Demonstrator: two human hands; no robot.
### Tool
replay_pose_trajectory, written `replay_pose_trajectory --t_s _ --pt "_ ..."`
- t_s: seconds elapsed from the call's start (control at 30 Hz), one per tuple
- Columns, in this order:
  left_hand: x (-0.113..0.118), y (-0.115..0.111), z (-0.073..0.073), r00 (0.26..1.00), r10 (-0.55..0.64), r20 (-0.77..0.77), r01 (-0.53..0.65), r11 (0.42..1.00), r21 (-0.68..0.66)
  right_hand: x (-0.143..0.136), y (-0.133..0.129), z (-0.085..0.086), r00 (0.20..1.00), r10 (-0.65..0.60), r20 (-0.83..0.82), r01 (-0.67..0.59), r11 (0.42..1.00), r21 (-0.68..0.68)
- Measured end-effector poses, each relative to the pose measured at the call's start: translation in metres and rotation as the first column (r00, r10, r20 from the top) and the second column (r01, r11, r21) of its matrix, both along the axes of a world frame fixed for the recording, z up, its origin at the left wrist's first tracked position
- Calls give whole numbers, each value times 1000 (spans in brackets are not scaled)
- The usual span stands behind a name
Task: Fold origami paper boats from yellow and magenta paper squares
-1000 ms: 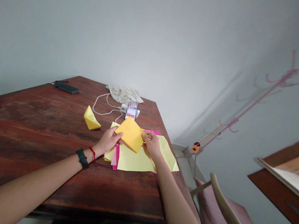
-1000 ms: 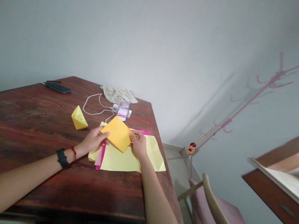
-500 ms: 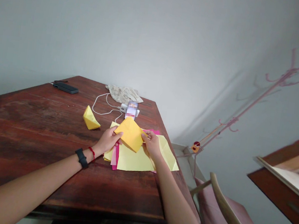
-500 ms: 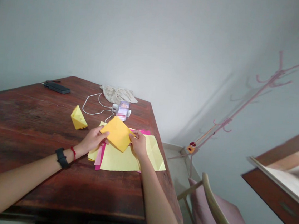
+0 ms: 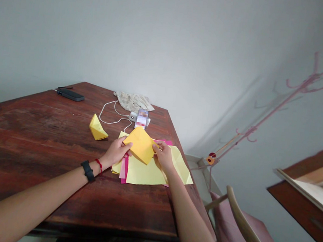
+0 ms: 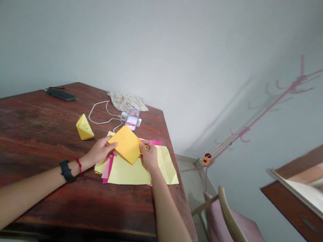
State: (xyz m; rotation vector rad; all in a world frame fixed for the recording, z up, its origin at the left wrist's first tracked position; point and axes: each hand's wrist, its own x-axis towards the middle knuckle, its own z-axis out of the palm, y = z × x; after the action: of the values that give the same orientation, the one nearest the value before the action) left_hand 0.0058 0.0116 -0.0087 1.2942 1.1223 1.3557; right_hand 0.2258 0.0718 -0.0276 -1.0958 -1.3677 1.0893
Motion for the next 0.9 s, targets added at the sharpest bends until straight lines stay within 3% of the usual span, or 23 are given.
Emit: replay_pose_trajectory --t_s 0.33,0.9 --pt "0 0 2 1000 -4 -4 4 1000 -2 -2 -6 9 999 10 -38 -11 1000 -19" --pt "0 2 -2 1000 -6 14 6 1000 -8 -1 -1 2 1000 9 -8 -9 1000 2"
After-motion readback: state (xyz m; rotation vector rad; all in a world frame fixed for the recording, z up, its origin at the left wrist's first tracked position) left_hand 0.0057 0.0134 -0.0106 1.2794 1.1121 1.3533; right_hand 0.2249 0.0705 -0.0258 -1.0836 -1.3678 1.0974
